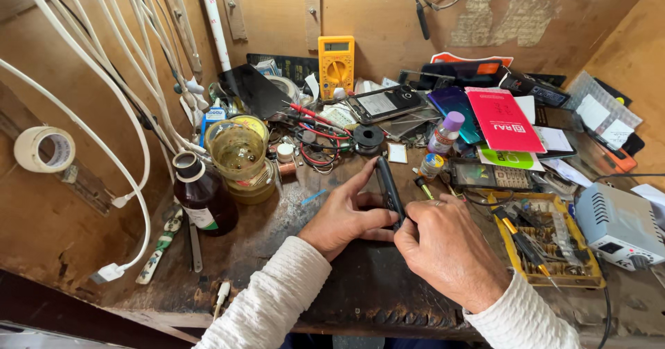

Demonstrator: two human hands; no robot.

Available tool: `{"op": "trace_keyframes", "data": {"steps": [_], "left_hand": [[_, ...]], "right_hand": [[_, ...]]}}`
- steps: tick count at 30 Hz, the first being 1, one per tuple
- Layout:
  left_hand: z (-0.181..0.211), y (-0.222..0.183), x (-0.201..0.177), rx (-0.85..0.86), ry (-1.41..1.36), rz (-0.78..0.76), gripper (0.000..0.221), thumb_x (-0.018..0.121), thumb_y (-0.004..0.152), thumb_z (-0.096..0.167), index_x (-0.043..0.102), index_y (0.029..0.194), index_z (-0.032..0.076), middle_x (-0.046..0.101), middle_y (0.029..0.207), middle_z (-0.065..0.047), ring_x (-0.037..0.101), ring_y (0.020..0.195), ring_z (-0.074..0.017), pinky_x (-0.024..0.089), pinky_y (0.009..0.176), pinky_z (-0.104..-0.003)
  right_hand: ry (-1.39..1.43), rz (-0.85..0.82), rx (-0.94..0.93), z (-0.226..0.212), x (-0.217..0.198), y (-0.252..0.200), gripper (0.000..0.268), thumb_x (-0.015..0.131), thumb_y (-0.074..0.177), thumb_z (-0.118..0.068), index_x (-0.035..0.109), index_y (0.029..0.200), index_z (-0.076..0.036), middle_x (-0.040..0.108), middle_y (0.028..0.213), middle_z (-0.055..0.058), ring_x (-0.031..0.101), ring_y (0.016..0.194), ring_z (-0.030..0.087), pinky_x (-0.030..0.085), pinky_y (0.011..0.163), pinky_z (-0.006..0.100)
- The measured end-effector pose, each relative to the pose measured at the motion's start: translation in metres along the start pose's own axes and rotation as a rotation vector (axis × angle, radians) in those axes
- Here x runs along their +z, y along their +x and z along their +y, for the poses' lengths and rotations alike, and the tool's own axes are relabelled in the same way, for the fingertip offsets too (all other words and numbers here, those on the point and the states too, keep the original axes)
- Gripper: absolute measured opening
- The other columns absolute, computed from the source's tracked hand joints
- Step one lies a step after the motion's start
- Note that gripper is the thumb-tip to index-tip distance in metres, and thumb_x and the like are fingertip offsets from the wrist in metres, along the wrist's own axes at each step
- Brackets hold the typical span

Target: The person disassembles a small mobile phone, removing the back cover, battery, and internal components by hand and with a small tool.

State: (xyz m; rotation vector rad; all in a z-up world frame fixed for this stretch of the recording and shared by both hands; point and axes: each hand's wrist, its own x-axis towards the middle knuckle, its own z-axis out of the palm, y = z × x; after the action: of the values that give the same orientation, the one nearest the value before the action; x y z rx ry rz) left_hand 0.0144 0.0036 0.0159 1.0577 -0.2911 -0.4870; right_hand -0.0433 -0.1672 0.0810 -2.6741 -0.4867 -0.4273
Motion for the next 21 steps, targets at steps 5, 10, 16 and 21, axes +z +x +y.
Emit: {"op": "trace_keyframes", "data": {"steps": [5,10,16,21], "left_hand": [[-0.001,0.000,0.000,0.018,0.034,0.016,0.106,0.073,0.079,-0.001,0.014,0.166,0.014,0.066,0.113,-0.014,0.071,0.098,-0.0220,0.065,0.083,-0.038],[-0.007,0.004,-0.005,0.013,-0.004,0.048,0.106,0.072,0.078,-0.001,0.015,0.166,0.015,0.066,0.111,-0.015,0.071,0.095,-0.0224,0.065,0.081,-0.038],[-0.017,0.009,-0.007,0.047,-0.042,0.066,0.106,0.070,0.078,-0.003,0.017,0.168,0.013,0.065,0.111,-0.015,0.070,0.089,-0.0210,0.064,0.075,-0.037],[-0.013,0.007,-0.006,0.014,-0.030,0.099,0.104,0.070,0.077,-0.004,0.019,0.167,0.011,0.065,0.110,-0.012,0.071,0.090,-0.0224,0.066,0.075,-0.038]], "right_hand": [[-0.023,-0.010,-0.033,-0.002,-0.001,0.002,0.020,0.063,0.079,-0.008,0.064,0.062,0.001,0.062,0.055,0.022,0.063,0.060,0.042,0.049,0.093,0.052],[-0.064,-0.014,-0.059,-0.006,0.000,0.002,0.016,0.062,0.080,-0.010,0.064,0.066,-0.002,0.064,0.057,0.019,0.064,0.063,0.040,0.047,0.095,0.053],[-0.078,0.017,-0.069,-0.009,0.002,0.000,0.016,0.065,0.081,-0.014,0.066,0.070,-0.002,0.068,0.069,0.019,0.065,0.073,0.040,0.047,0.092,0.052],[-0.006,0.070,-0.049,-0.012,-0.002,-0.009,0.019,0.064,0.086,-0.014,0.069,0.076,0.001,0.073,0.084,0.017,0.067,0.084,0.038,0.049,0.088,0.050]]}}
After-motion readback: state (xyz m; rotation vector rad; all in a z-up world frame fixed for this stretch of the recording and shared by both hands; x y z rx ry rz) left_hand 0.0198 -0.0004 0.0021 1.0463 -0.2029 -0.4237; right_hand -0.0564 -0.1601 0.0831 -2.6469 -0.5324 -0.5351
